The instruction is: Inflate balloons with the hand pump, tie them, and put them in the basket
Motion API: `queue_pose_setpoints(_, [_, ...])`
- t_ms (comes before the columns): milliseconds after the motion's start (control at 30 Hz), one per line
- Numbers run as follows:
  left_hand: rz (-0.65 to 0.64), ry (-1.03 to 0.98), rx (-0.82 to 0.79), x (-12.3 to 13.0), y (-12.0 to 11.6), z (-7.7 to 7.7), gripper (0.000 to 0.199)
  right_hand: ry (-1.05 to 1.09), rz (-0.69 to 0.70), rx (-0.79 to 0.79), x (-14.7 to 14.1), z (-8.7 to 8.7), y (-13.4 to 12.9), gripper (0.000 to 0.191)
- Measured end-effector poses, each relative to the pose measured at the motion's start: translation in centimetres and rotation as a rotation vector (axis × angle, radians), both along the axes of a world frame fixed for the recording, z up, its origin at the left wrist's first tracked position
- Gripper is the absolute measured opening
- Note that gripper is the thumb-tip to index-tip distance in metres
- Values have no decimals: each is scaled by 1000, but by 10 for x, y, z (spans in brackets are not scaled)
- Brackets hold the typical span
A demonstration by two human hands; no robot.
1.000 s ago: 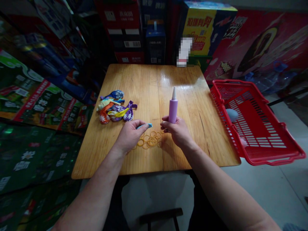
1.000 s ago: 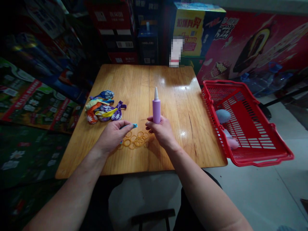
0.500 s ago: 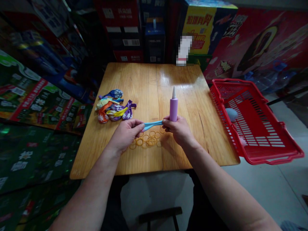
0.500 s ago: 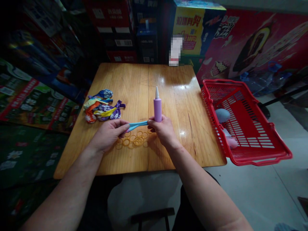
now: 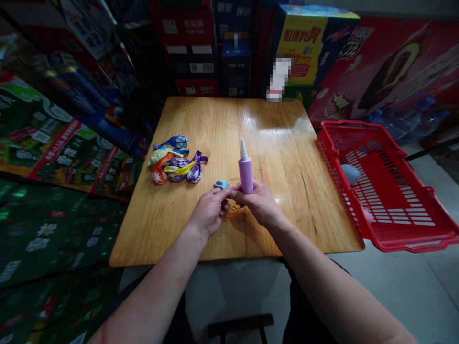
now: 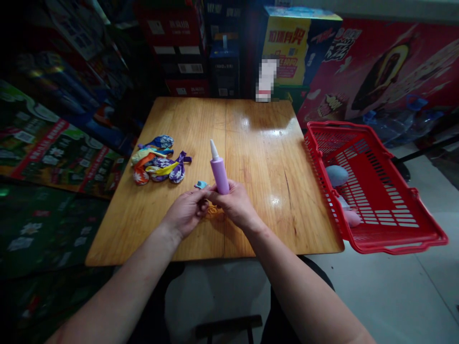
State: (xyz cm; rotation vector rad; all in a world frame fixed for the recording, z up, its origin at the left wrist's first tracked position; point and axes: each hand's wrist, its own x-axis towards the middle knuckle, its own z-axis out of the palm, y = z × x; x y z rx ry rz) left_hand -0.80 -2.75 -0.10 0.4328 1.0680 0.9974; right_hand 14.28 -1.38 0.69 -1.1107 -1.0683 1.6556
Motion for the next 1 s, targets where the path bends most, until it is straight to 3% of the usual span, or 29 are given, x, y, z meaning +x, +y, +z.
queue_pose_setpoints(100, [94, -22, 46, -3, 4, 2, 33, 0, -12, -49, 0, -3, 1, 34])
queue_pose_setpoints(300, [16, -84, 144, -4, 2, 7, 31, -38, -40, -82, 2, -7, 5, 38])
queue_pose_setpoints(467, [214, -98, 139, -21, 15, 9, 29, -384, -28, 93, 11, 1, 5, 34])
queue_pose_setpoints(633, [409, -133, 101, -48, 33, 15, 28, -701, -29, 299, 17, 12, 1, 18])
queue_pose_setpoints(767, [440, -125, 104, -57, 37, 15, 25, -798, 16, 427, 16, 16, -6, 10])
queue_pose_setpoints(1000, [443, -95, 134, -57, 35, 13, 24, -824, 74, 434, 14, 18, -13, 8])
